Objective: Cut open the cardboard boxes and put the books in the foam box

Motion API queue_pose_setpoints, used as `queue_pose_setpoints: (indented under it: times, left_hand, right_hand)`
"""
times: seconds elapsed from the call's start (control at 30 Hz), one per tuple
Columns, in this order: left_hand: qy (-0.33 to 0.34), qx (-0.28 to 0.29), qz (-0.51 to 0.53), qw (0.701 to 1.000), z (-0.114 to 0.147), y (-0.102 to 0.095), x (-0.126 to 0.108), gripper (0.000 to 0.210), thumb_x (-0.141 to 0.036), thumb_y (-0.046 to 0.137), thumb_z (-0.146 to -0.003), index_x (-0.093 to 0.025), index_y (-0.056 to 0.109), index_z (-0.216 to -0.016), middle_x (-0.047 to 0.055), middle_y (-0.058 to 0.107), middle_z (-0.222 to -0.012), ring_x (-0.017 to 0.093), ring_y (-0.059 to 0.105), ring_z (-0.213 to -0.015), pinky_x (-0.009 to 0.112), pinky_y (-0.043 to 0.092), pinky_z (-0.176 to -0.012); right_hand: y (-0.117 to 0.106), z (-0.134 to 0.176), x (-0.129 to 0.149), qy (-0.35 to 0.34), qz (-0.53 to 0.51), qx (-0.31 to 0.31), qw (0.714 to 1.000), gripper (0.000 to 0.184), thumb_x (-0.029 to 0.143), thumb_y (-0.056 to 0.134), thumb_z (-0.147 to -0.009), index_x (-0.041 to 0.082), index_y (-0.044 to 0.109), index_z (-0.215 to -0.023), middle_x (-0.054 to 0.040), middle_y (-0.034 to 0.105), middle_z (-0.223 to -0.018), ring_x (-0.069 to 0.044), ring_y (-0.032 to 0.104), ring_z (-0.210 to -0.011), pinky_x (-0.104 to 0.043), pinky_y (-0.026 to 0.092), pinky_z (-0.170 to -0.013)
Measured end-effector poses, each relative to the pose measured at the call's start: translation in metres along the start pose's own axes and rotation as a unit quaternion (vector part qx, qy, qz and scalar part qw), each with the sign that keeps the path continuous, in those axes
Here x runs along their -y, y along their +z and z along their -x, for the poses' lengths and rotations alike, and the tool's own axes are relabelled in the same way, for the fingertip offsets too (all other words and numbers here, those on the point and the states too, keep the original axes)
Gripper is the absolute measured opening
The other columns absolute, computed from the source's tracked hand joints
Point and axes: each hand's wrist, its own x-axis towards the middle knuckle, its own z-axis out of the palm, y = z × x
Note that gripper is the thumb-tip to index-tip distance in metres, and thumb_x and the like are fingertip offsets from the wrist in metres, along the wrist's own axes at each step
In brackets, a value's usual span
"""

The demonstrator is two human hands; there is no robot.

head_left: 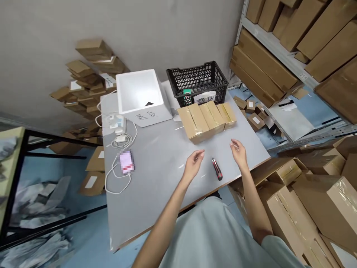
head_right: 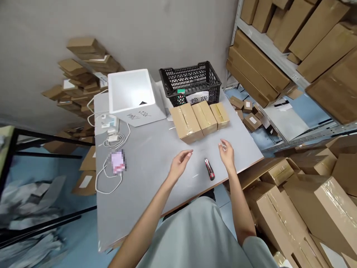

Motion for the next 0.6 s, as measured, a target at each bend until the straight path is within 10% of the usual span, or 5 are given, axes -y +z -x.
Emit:
queue_pose_setpoints:
  times: [0.3,0.6]
  left_hand:
    - [0.029,0.054,-0.028,0.998,-0.153,0.136,-0.035,0.048,-0.047,0.064,-0.107,-0.017,0.069,-0.145,0.018,0.069,-0.156,0.034,0.065,-0.146,0.050,0.053,-0.123]
    - [-0.007,0.026,-0.056,0.998,-0.191,0.154,-0.022,0.045,-0.046,0.060,-0.111,-0.017,0.071,-0.144,0.018,0.070,-0.154,0.034,0.067,-0.144,0.052,0.051,-0.125]
  right_hand:
    - [0.011,-0.154,-0.045,-0.004,0.215,-0.012,0.976,0.093,0.043,0.086,-0.087,0.015,0.046,-0.165,-0.0280,0.031,-0.178,-0.041,0.031,-0.168,-0.059,0.035,-0.134]
    - [0.057,-0.218,-0.068,0.074,0.276,0.055,0.957,0.093,0.040,0.091,-0.081,0.014,0.043,-0.157,-0.0347,0.023,-0.179,-0.046,0.034,-0.165,-0.060,0.043,-0.125]
